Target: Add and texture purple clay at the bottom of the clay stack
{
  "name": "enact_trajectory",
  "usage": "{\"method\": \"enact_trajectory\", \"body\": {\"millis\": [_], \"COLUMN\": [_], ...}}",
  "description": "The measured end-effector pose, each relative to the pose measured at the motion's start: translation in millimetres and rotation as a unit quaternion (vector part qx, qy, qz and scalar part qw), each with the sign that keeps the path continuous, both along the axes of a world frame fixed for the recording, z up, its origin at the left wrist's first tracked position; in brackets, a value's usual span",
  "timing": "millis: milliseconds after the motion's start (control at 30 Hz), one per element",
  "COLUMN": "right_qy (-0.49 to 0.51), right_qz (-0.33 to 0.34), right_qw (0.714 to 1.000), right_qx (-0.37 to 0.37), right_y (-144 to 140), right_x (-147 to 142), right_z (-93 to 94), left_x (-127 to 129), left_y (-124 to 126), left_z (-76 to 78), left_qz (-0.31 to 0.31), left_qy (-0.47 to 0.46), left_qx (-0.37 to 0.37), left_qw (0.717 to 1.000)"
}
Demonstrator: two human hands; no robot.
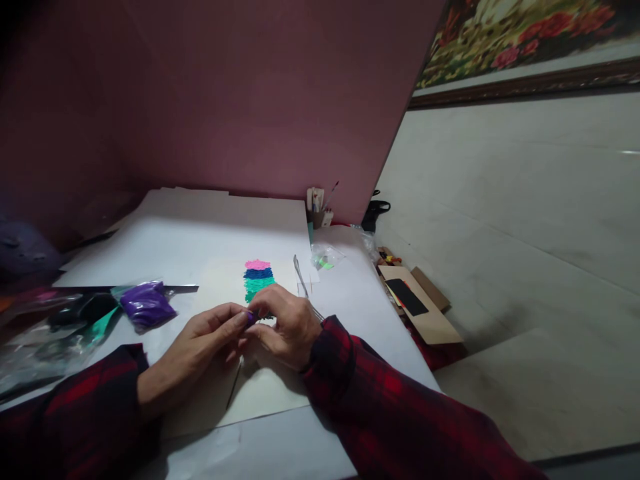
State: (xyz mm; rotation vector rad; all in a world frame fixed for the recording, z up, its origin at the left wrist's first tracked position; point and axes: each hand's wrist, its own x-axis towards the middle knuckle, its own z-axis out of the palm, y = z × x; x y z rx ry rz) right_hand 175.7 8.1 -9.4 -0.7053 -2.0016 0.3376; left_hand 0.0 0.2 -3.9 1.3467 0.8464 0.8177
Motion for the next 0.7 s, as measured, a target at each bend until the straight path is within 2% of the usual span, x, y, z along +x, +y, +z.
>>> {"method": "enact_trajectory", "body": {"millis": [133,333,567,700], "right_qy": [0.004,0.013,0.006,0.012], "right_qz": [0.015,0.016,0.025,0.022], "right_qw": [1.0,1.0,1.0,1.0], "right_qx": [0.011,0.009,0.015,0.014], "right_y": [0.1,-0.6,-0.6,-1.0], "right_x": [0.2,-0.1,-0.6,0.0], "right_z": [0.9,0.4,0.9,0.5], "left_x": [-0.9,-0.5,-0.4,0.9], "left_y": [-1.3,-1.5,-2.1,-0.4], "left_z": [1.4,1.4,0.3,0.1], "left_qz": [0.003,0.011,-0.003,0.004], "left_qy": [0.014,-0.026,-0.007,-0.009], "left_qx": [0.027,-0.017,0.0,-0.014], "left_qw": [1.0,0.999,1.0,1.0]}}
